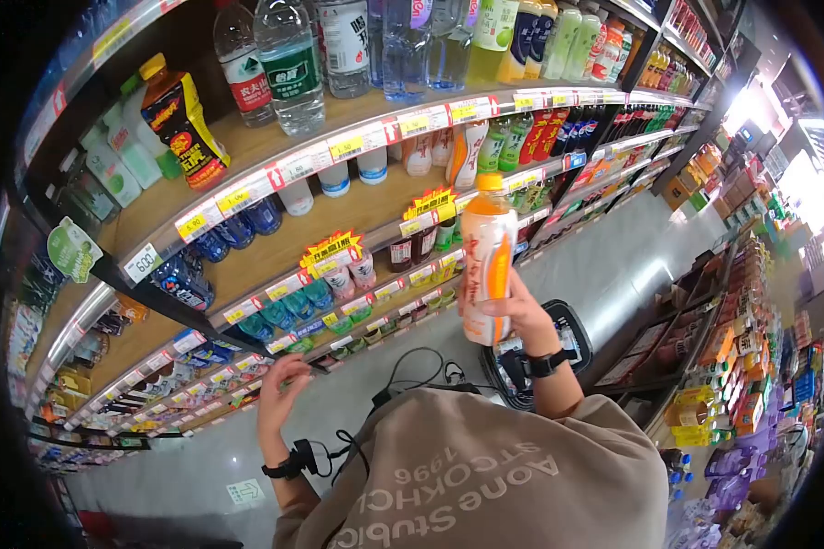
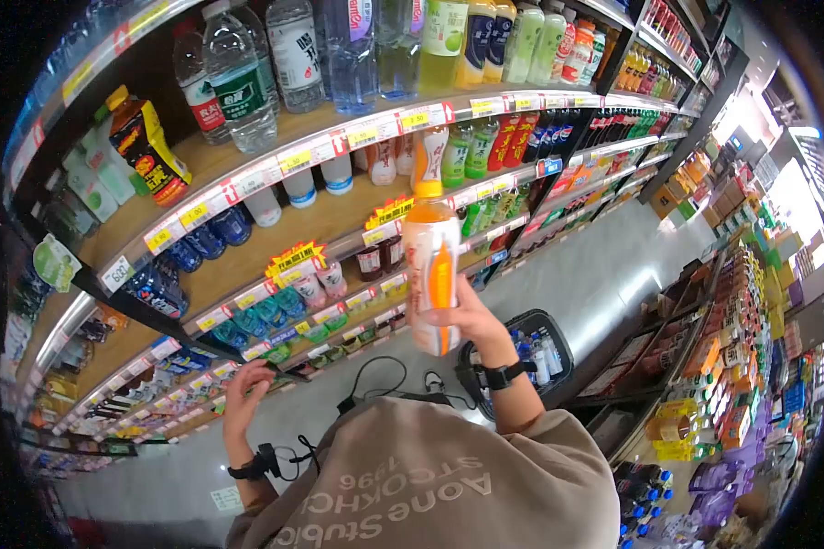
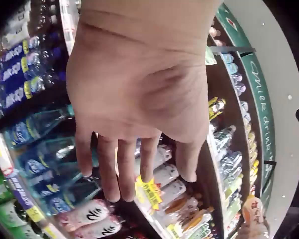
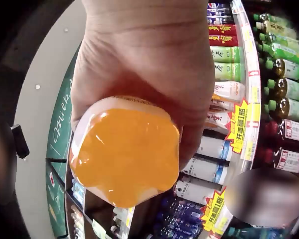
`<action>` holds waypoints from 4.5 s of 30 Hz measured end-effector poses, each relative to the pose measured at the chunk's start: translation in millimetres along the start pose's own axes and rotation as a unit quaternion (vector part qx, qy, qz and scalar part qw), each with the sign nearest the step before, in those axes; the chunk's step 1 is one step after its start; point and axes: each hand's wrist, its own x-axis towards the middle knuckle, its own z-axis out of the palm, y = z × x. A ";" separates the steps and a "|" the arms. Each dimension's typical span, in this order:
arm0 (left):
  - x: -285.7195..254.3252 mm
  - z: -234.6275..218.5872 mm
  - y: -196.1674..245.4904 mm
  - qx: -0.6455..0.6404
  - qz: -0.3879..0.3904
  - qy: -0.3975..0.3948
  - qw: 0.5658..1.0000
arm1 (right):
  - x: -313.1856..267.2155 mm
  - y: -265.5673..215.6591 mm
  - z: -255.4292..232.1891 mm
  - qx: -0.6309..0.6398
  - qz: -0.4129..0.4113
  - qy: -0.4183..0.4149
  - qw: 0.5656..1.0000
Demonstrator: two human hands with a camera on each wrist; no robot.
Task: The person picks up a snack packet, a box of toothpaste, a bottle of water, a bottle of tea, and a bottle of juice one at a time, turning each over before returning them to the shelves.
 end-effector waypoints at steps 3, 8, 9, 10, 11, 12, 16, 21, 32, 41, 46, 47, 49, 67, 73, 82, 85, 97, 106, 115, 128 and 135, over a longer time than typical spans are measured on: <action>20.2 30.8 53.5 -0.002 0.053 -0.116 0.992 | 13.3 4.4 15.8 0.058 0.010 -0.077 0.995; 63.2 76.1 99.6 -0.004 0.061 -0.177 0.982 | 16.3 24.7 23.2 0.049 0.088 -0.155 0.983; 69.5 87.0 106.6 -0.015 0.076 -0.150 0.986 | 17.7 29.8 19.9 -0.003 0.090 -0.152 0.984; 73.9 100.1 111.5 -0.030 0.089 -0.120 0.988 | 19.8 37.3 15.2 -0.057 0.096 -0.150 0.982; 77.2 110.7 113.4 -0.046 0.100 -0.087 0.990 | 20.2 41.9 10.9 -0.112 0.104 -0.151 0.977; 83.1 118.6 105.8 -0.077 0.108 -0.092 0.987 | 22.1 31.5 13.9 -0.143 0.115 -0.148 0.972; 89.5 147.6 111.7 -0.151 0.091 -0.113 0.978 | 30.6 29.6 0.9 -0.151 0.108 -0.113 0.976; 104.6 187.2 114.1 -0.173 0.055 -0.090 0.979 | 41.6 14.1 -17.1 -0.191 0.055 -0.105 0.974; 150.1 288.4 111.9 -0.319 0.062 0.138 0.935 | 60.2 16.0 -66.9 -0.254 0.006 -0.178 0.950; 173.1 305.2 156.9 -0.275 0.038 0.203 0.939 | 68.2 17.7 -88.1 -0.134 0.043 -0.239 0.961; 185.0 325.1 154.3 -0.295 0.016 0.166 0.941 | 66.9 18.2 -107.1 -0.090 0.050 -0.210 0.972; 185.5 326.4 155.5 -0.293 0.011 0.163 0.942 | 64.1 21.8 -106.7 -0.061 0.027 -0.190 0.980; 186.8 328.0 154.1 -0.246 0.030 0.168 0.954 | 65.1 15.1 -106.8 -0.046 0.020 -0.186 0.981; 170.1 308.7 130.8 -0.212 0.008 0.083 0.974 | 79.1 5.3 -114.1 -0.123 0.055 -0.264 0.955; 141.4 289.6 102.4 -0.162 -0.038 0.034 0.985 | 80.3 -6.2 -109.5 -0.039 0.103 -0.323 0.940; 135.2 275.7 128.4 -0.117 0.106 0.026 0.987 | 79.2 -9.4 -116.5 0.027 0.031 -0.298 0.954; 130.8 271.2 125.2 -0.102 0.099 0.041 0.989 | 82.7 -3.2 -119.4 0.091 -0.036 -0.276 0.956; 124.0 264.1 119.2 -0.139 0.062 0.084 0.985 | 38.2 -134.7 -155.0 0.067 -0.146 -0.127 0.979; 113.0 262.9 111.9 -0.130 0.042 0.126 0.983 | 22.9 -168.1 -161.9 0.051 -0.346 -0.007 0.937; 102.0 255.6 110.3 -0.102 0.027 0.175 0.979 | 28.4 -155.1 -175.7 -0.122 -0.273 0.033 0.954; 115.2 256.6 111.2 -0.128 0.014 0.177 0.976 | 25.2 -113.3 -160.5 0.429 0.025 0.015 0.903; 111.9 256.5 117.8 -0.062 0.020 0.113 0.992 | 58.8 -85.6 -176.1 -0.186 -0.120 0.125 0.967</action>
